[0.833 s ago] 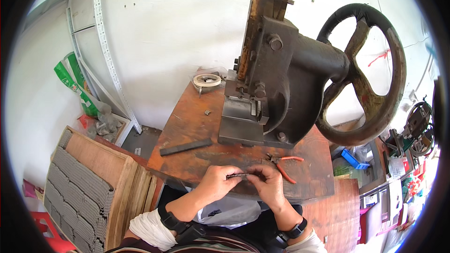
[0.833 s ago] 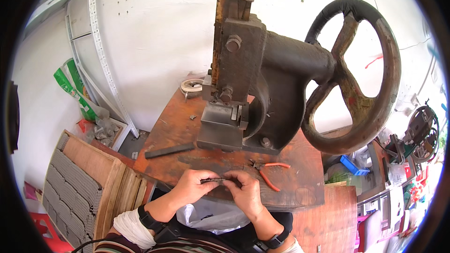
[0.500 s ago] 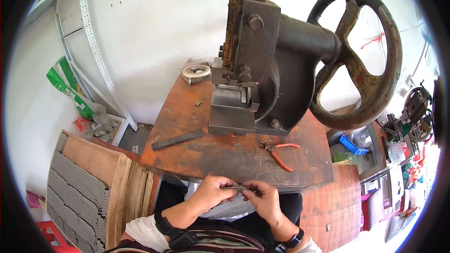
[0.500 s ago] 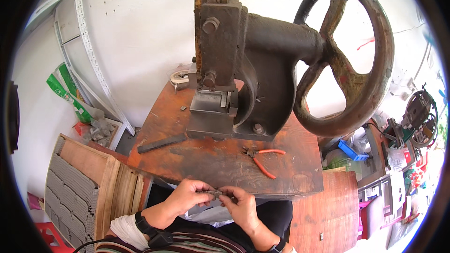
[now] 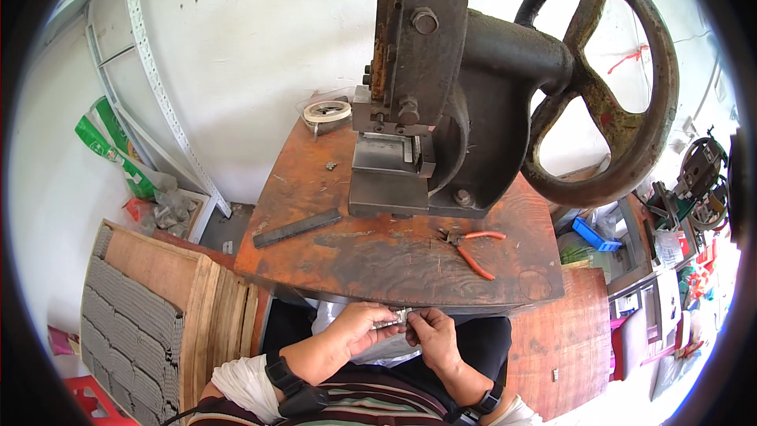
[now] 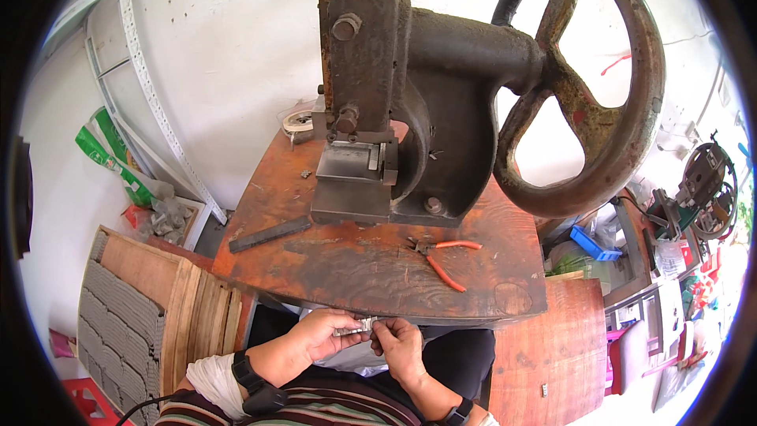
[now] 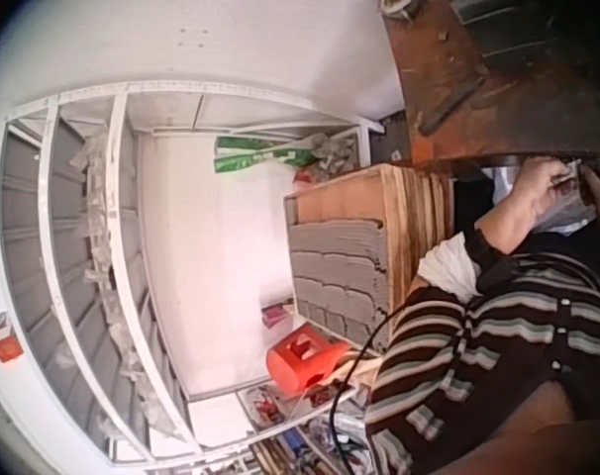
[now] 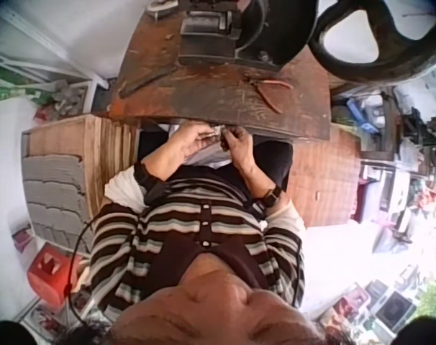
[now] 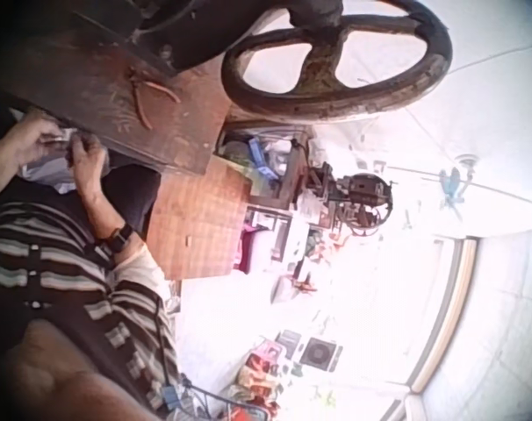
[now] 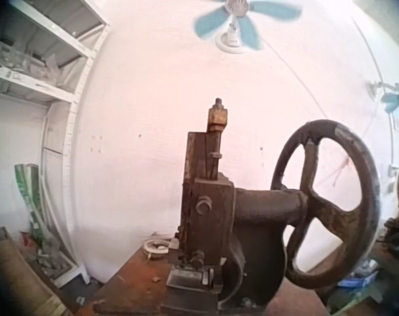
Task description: Using a manual punch press to process metal parts.
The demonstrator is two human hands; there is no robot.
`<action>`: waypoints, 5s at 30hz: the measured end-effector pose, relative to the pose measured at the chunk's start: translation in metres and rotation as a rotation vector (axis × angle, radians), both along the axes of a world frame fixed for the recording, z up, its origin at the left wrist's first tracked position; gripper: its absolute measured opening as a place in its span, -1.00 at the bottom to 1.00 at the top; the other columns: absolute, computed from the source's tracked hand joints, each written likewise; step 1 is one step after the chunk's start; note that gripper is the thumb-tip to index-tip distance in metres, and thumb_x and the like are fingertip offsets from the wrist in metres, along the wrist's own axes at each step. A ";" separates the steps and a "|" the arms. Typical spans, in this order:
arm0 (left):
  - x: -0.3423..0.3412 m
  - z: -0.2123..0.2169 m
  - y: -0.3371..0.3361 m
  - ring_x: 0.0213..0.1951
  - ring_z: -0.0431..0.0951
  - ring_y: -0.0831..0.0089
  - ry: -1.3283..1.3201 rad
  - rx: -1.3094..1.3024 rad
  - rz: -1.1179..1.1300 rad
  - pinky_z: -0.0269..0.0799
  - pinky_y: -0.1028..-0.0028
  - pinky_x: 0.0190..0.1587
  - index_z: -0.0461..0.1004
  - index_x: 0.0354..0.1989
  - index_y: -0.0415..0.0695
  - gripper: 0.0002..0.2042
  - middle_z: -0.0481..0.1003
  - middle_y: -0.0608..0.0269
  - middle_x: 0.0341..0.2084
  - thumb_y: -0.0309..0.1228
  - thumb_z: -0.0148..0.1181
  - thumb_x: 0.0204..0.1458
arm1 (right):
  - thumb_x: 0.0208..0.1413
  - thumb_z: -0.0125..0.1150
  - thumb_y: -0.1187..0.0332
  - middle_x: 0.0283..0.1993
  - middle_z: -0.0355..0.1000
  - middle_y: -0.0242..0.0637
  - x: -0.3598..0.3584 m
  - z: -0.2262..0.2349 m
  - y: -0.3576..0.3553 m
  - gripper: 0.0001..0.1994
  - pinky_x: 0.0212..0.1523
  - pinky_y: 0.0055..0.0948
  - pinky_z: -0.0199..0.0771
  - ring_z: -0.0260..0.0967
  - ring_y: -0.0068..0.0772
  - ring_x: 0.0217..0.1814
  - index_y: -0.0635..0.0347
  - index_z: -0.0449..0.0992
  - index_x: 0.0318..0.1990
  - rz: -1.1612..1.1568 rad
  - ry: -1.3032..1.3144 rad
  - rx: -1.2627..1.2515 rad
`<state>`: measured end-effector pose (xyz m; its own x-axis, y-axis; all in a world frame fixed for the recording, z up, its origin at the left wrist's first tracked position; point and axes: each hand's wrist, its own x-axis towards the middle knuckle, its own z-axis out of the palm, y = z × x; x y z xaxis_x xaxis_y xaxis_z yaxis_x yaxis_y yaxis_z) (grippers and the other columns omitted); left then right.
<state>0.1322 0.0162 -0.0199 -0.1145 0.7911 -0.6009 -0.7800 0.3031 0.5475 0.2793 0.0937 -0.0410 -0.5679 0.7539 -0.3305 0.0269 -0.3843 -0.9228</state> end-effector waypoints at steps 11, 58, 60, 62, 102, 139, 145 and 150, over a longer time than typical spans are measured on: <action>0.012 0.005 0.001 -0.27 0.57 0.23 0.046 -0.004 0.130 0.55 0.45 -0.19 0.45 -0.19 -0.37 -0.80 0.52 0.02 -0.29 -0.60 0.18 0.00 | 0.16 0.10 0.44 -0.56 0.40 -0.26 -0.009 -0.002 -0.007 -0.86 -0.64 -0.59 0.24 0.27 -0.53 -0.65 0.38 0.41 -0.37 -0.134 0.093 -0.095; -0.043 0.029 0.057 -0.63 0.45 0.57 1.037 0.464 0.021 0.37 0.55 -0.58 0.53 -0.36 -0.24 -0.92 0.48 0.25 -0.66 -0.52 0.22 -0.03 | -0.33 0.36 0.56 -0.34 0.46 -0.16 -0.058 0.044 0.091 -0.71 -0.22 -0.37 0.39 0.41 -0.19 -0.26 0.28 0.53 -0.32 0.295 -0.019 1.074; -0.051 0.030 0.053 -0.57 0.51 0.46 1.037 0.404 -0.064 0.43 0.46 -0.51 0.53 -0.40 -0.25 -0.91 0.51 0.19 -0.60 -0.50 0.24 -0.06 | -0.34 0.36 0.56 -0.39 0.45 -0.17 -0.060 0.046 0.092 -0.75 -0.24 -0.36 0.38 0.40 -0.20 -0.28 0.28 0.54 -0.37 0.346 -0.074 1.088; -0.067 0.043 0.043 -0.48 0.54 0.34 1.434 0.345 -0.070 0.45 0.36 -0.43 0.54 -0.41 -0.22 -0.88 0.53 0.14 -0.55 -0.44 0.27 -0.10 | -0.34 0.36 0.55 -0.52 0.42 -0.18 -0.066 0.049 0.091 -0.86 -0.30 -0.33 0.34 0.36 -0.19 -0.33 0.29 0.56 -0.50 0.360 -0.106 1.140; -0.410 0.074 -0.356 -0.15 0.53 0.00 1.855 -1.575 0.218 0.46 0.20 -0.08 0.55 -0.35 -0.23 -0.84 0.52 -0.14 -0.27 -0.53 0.07 -0.11 | -0.03 0.21 0.49 -0.23 0.46 -0.04 -0.074 0.073 0.072 -0.87 0.00 -0.14 0.33 0.37 0.05 -0.12 0.25 0.55 -0.28 0.357 -0.272 1.536; -0.316 0.151 -0.228 -0.61 0.44 0.48 1.762 -0.664 0.070 0.38 0.42 -0.52 0.52 -0.54 -0.35 -0.71 0.46 0.13 -0.71 -0.33 0.25 -0.38 | -0.26 0.38 0.44 -0.39 0.41 -0.31 -0.077 0.071 0.073 -0.79 -0.28 -0.31 0.41 0.35 -0.21 -0.31 0.03 0.61 -0.36 0.322 -0.150 1.505; -0.162 0.130 -0.004 -0.53 0.54 0.17 1.722 -0.035 -0.454 0.45 0.30 -0.40 0.57 -0.48 -0.24 -0.66 0.50 -0.01 -0.63 -0.21 0.27 -0.37 | -0.25 0.36 0.45 -0.40 0.42 -0.35 -0.056 0.059 0.082 -0.82 -0.27 -0.34 0.42 0.37 -0.26 -0.30 0.01 0.62 -0.39 0.394 -0.035 1.455; -0.086 0.065 0.053 -0.34 0.54 0.00 1.971 0.134 -0.586 0.46 0.22 -0.23 0.55 -0.38 -0.24 -0.68 0.52 -0.06 -0.48 -0.30 0.27 -0.33 | -0.25 0.36 0.45 -0.40 0.43 -0.36 -0.053 0.065 0.075 -0.83 -0.27 -0.34 0.43 0.37 -0.26 -0.31 -0.01 0.62 -0.40 0.455 -0.003 1.483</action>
